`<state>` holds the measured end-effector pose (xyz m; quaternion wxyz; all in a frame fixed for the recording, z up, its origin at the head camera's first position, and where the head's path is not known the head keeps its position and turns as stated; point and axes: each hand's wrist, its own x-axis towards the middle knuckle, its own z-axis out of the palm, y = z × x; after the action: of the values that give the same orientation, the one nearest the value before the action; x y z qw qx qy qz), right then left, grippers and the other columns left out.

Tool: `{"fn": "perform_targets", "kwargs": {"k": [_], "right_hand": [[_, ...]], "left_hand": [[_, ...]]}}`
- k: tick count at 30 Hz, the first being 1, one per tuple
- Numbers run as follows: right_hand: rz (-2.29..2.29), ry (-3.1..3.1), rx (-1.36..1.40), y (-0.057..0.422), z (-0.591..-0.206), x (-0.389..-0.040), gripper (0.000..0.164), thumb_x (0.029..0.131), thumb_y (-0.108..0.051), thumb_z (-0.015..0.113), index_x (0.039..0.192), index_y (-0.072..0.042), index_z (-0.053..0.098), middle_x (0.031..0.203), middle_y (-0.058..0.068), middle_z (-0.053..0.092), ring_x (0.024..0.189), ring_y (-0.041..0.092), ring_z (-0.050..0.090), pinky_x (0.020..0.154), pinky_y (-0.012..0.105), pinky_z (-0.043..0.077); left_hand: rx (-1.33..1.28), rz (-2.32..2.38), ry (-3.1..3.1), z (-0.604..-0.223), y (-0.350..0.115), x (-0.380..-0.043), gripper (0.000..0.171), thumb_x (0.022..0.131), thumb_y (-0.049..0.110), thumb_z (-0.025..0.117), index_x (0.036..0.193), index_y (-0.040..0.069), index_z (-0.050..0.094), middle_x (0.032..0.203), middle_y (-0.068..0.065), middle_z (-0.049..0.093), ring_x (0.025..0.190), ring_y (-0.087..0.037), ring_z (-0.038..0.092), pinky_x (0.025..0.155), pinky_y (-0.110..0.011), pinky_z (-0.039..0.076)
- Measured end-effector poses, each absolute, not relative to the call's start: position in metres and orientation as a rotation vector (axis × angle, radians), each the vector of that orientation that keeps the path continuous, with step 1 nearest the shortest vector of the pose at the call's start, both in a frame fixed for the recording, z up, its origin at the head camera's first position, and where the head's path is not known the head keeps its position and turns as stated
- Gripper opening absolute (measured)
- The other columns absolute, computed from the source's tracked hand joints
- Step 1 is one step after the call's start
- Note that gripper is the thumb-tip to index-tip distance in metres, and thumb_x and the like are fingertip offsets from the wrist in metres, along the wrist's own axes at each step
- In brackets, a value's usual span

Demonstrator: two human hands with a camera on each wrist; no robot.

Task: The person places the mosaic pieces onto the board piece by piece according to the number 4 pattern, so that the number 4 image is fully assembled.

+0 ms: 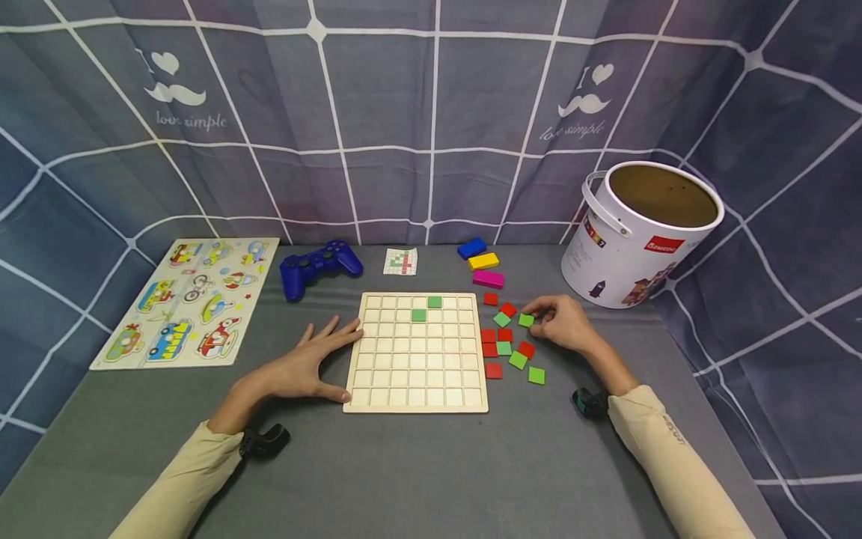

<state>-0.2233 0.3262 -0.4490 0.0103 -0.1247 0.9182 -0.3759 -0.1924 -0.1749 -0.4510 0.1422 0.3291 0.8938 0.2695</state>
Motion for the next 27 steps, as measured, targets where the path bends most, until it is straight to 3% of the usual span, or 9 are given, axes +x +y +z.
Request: {"fn": "perform_targets", "kwargs": {"k": [9, 20, 27], "right_hand": [[-1.369, 2.696, -0.377, 0.307, -0.446, -0.225, 0.03, 0.079, 0.004, 0.075, 0.108, -0.002, 0.074, 0.095, 0.017, 0.065, 0.056, 0.012, 0.047, 0.045, 0.025, 0.038], [-1.482, 2.606, -0.531, 0.253, -0.44, -0.234, 0.029, 0.078, 0.004, 0.079, 0.106, -0.005, 0.075, 0.079, 0.014, 0.061, 0.055, 0.015, 0.044, 0.048, 0.025, 0.038], [-1.481, 2.53, -0.603, 0.221, -0.436, -0.231, 0.031, 0.079, 0.011, 0.071, 0.109, 0.001, 0.073, 0.073, 0.015, 0.053, 0.053, 0.013, 0.04, 0.047, 0.024, 0.033]], "left_hand": [[0.922, 0.77, 2.574, -0.451, -0.174, -0.191, 0.111, 0.071, 0.052, 0.087, 0.16, 0.018, 0.029, 0.167, -0.001, 0.011, 0.152, -0.035, -0.003, 0.113, -0.066, -0.01], [0.92, 0.756, 2.577, -0.451, -0.174, -0.192, 0.112, 0.071, 0.053, 0.087, 0.16, 0.019, 0.028, 0.167, -0.001, 0.011, 0.152, -0.035, -0.004, 0.113, -0.066, -0.01], [0.92, 0.762, 2.579, -0.451, -0.174, -0.192, 0.112, 0.071, 0.052, 0.087, 0.16, 0.019, 0.028, 0.167, -0.001, 0.011, 0.152, -0.035, -0.003, 0.113, -0.066, -0.01]]}}
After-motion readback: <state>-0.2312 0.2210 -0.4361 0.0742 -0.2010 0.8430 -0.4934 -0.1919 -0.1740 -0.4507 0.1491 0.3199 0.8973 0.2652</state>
